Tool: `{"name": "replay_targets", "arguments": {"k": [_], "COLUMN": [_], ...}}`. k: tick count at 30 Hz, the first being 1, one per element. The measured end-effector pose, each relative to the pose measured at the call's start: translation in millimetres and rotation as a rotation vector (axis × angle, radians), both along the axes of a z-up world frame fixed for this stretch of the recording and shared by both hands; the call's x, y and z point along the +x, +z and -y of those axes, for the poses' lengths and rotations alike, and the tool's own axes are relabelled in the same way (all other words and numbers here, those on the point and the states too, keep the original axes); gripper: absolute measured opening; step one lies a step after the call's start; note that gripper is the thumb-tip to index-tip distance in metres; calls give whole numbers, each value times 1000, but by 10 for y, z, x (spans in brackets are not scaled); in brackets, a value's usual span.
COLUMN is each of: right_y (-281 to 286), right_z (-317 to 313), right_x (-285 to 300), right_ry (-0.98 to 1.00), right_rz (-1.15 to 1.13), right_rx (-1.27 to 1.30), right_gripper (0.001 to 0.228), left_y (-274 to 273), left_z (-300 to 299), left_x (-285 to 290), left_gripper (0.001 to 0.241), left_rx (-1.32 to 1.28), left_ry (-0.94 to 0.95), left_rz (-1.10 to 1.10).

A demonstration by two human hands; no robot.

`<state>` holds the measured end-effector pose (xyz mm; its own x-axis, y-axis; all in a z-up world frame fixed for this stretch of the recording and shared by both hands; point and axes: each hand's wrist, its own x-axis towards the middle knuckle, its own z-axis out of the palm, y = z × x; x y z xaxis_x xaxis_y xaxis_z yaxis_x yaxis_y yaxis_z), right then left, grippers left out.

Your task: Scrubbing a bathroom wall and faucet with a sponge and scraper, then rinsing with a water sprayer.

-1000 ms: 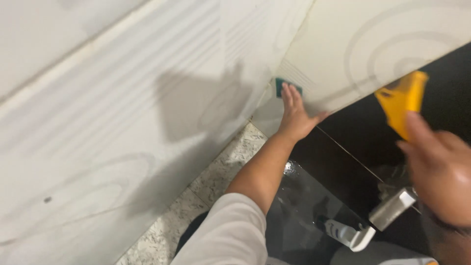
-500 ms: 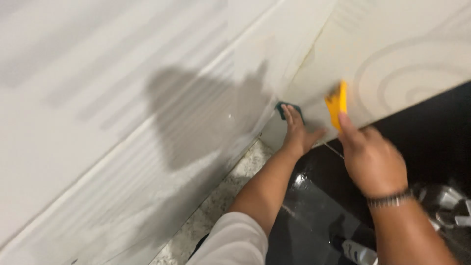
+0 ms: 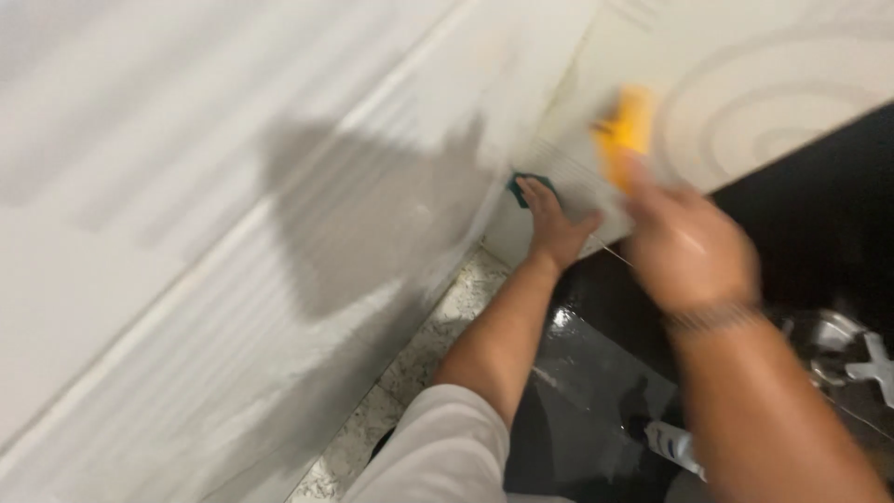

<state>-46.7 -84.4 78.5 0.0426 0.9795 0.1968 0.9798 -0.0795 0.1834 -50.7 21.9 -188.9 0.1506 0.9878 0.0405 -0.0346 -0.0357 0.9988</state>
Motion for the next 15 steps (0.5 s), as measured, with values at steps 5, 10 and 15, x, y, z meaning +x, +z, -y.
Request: {"name": "replay_targets", "arguments": {"k": [5, 10, 15], "right_y": [-59, -356, -320], "right_z": [-110, -165, -89], "right_x": [-154, -80, -48], "right_ry": [124, 73, 183], "right_rz": [-6, -73, -116], "right_rx": [17, 12, 124], "right_gripper": [45, 44, 44], "left_y": [70, -142, -61], "left_z": [-25, -33, -87], "left_x": [-133, -16, -153], "left_gripper": [134, 140, 134], "left_rx": [51, 42, 43], "left_ry": [-38, -34, -95], "left_rz": [30, -177, 25]}}
